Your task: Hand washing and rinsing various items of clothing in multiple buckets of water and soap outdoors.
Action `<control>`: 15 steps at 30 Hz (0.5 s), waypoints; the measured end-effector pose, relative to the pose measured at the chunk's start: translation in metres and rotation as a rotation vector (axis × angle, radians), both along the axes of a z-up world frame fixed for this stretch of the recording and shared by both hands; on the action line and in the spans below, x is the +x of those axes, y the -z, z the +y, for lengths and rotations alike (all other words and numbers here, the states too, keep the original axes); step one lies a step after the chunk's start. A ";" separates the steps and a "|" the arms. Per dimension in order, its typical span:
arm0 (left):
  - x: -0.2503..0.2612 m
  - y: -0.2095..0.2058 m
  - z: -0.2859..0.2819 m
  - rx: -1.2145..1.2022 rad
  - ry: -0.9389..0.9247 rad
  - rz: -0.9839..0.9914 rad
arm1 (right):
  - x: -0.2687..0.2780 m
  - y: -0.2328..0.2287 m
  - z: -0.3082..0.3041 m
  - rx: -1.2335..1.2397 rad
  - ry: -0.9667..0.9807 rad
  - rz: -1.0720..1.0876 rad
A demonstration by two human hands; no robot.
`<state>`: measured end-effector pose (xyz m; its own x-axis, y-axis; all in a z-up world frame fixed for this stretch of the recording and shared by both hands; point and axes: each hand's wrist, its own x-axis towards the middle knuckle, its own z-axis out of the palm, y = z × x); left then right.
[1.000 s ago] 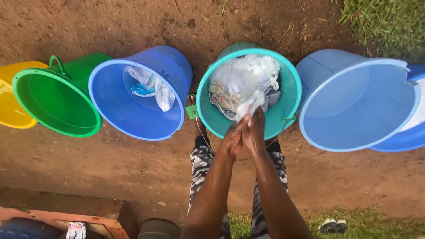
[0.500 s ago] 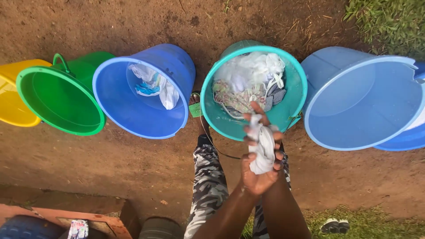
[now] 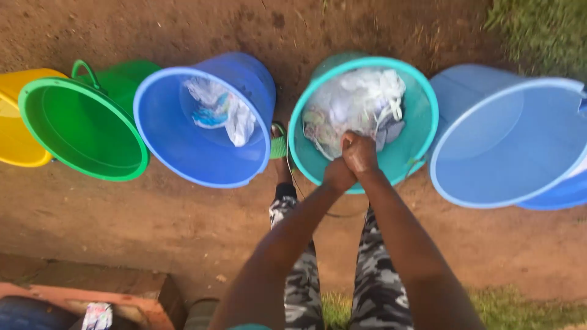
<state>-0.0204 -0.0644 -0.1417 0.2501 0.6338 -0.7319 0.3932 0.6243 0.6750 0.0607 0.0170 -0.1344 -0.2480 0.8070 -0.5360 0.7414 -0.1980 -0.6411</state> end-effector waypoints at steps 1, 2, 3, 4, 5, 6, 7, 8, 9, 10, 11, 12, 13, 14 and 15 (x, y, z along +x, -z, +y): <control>0.000 -0.003 0.002 -0.014 0.058 0.125 | -0.003 0.013 0.004 -0.048 -0.004 -0.044; 0.001 -0.005 0.005 -0.029 0.114 0.250 | -0.005 0.026 0.007 -0.095 -0.007 -0.088; -0.016 -0.025 0.003 -0.031 0.120 0.244 | -0.010 0.020 0.016 -0.098 -0.002 -0.093; -0.032 -0.043 0.002 -0.046 -0.153 0.288 | -0.014 0.015 0.024 -0.181 0.066 0.030; -0.050 -0.058 0.004 -0.056 -0.420 0.327 | -0.019 0.012 0.035 -0.255 0.143 0.152; -0.083 -0.077 0.014 -0.053 -0.407 0.319 | -0.010 0.031 0.047 -0.252 0.156 0.146; -0.115 -0.097 0.021 0.088 -0.575 0.267 | 0.000 0.049 0.057 -0.029 0.097 0.076; -0.147 -0.118 0.027 0.232 -0.741 0.212 | 0.009 0.067 0.065 0.193 0.035 0.007; -0.175 -0.119 0.023 0.224 -0.751 0.228 | 0.011 0.071 0.080 0.182 0.023 0.019; -0.202 -0.121 0.018 0.195 -0.692 0.438 | 0.013 0.074 0.094 0.267 -0.137 -0.297; -0.234 -0.118 0.021 0.182 -0.621 0.639 | 0.012 0.081 0.116 0.368 -0.283 -0.614; -0.238 -0.123 0.023 0.192 -0.624 0.649 | 0.012 0.085 0.121 0.377 -0.280 -0.603; -0.247 -0.128 0.026 0.380 -0.551 0.756 | 0.010 0.090 0.127 0.373 -0.315 -0.593; -0.255 -0.133 0.030 0.568 -0.470 0.858 | 0.007 0.096 0.132 0.369 -0.350 -0.582; -0.233 -0.133 0.021 0.536 -0.470 0.870 | 0.006 0.069 0.126 0.346 -0.372 -0.572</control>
